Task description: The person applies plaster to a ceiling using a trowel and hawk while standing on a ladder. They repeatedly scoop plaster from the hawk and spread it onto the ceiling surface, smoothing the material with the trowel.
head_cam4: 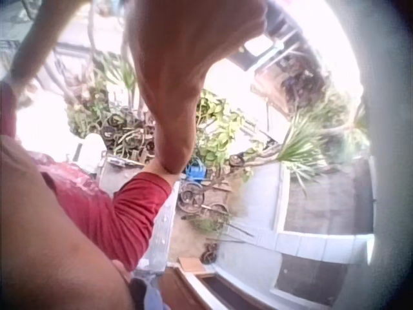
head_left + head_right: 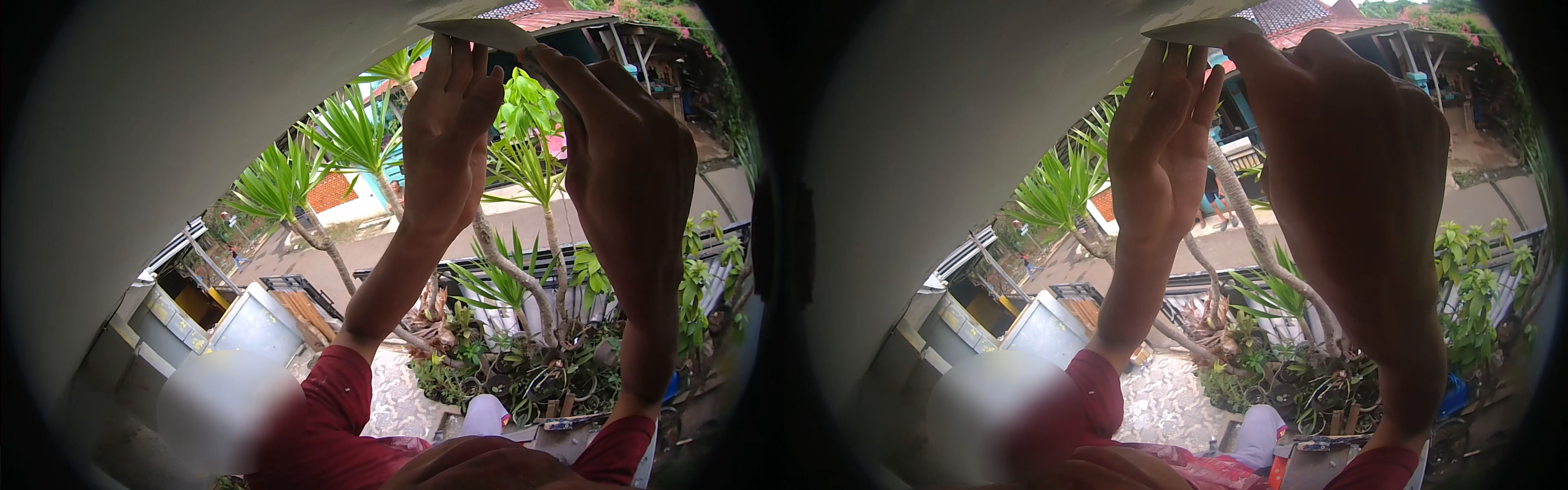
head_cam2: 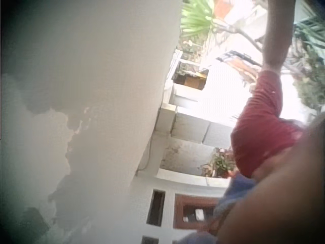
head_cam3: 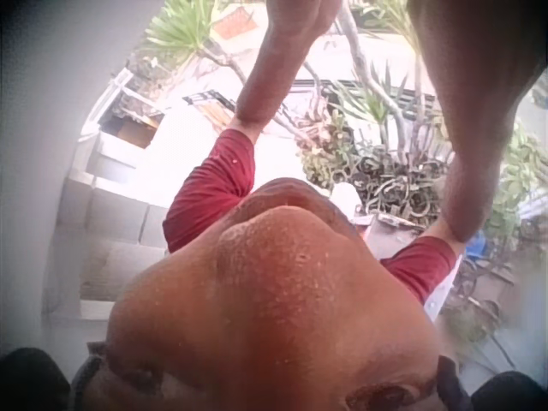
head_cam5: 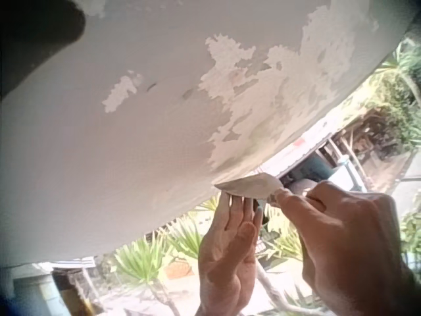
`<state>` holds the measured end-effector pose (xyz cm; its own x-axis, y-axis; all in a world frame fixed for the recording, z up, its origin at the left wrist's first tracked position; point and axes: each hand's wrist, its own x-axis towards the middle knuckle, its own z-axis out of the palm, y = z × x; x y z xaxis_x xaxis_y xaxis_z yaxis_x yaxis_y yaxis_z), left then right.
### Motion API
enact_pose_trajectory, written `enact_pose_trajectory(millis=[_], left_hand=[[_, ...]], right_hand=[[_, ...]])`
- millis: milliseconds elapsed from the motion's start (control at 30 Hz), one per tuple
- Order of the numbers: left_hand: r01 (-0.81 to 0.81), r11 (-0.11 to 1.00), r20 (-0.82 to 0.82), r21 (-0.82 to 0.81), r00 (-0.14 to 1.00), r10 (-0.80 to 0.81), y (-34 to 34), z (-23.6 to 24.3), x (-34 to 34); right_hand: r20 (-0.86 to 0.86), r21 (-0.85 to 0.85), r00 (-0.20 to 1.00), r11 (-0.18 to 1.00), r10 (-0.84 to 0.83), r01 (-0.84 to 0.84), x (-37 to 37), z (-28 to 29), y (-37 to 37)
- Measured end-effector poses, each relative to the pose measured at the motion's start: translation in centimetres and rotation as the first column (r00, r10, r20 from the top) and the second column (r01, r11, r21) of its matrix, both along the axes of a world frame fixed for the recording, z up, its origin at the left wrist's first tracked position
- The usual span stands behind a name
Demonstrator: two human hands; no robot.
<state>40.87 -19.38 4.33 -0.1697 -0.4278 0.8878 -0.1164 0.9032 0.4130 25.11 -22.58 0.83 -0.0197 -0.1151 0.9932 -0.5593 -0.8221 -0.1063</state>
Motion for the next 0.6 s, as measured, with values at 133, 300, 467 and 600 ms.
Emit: enact_pose_trajectory(millis=[133,300,467,600], left_hand=[[0.068,0.997,-0.025,-0.022,0.997,-0.069,-0.4,-0.4,1.0],[0.211,0.971,-0.132,-0.114,0.965,-0.225,-0.8,-0.1,1.5],[0.418,0.897,-0.222,-0.145,0.869,-0.441,-4.0,2.4,3.0],[0.407,0.88,-0.29,-0.245,0.835,-0.467,-1.6,0.5,0.8]], right_hand=[[-0.056,-0.067,0.998,0.997,-0.03,0.026,0.0,0.9,0.1],[-0.133,-0.214,0.966,0.958,-0.221,0.19,0.1,2.9,1.4],[-0.22,-0.265,0.888,0.901,-0.403,0.343,3.9,6.3,0.9],[-0.215,-0.26,0.892,0.904,-0.397,0.34,3.6,5.8,3.8]])
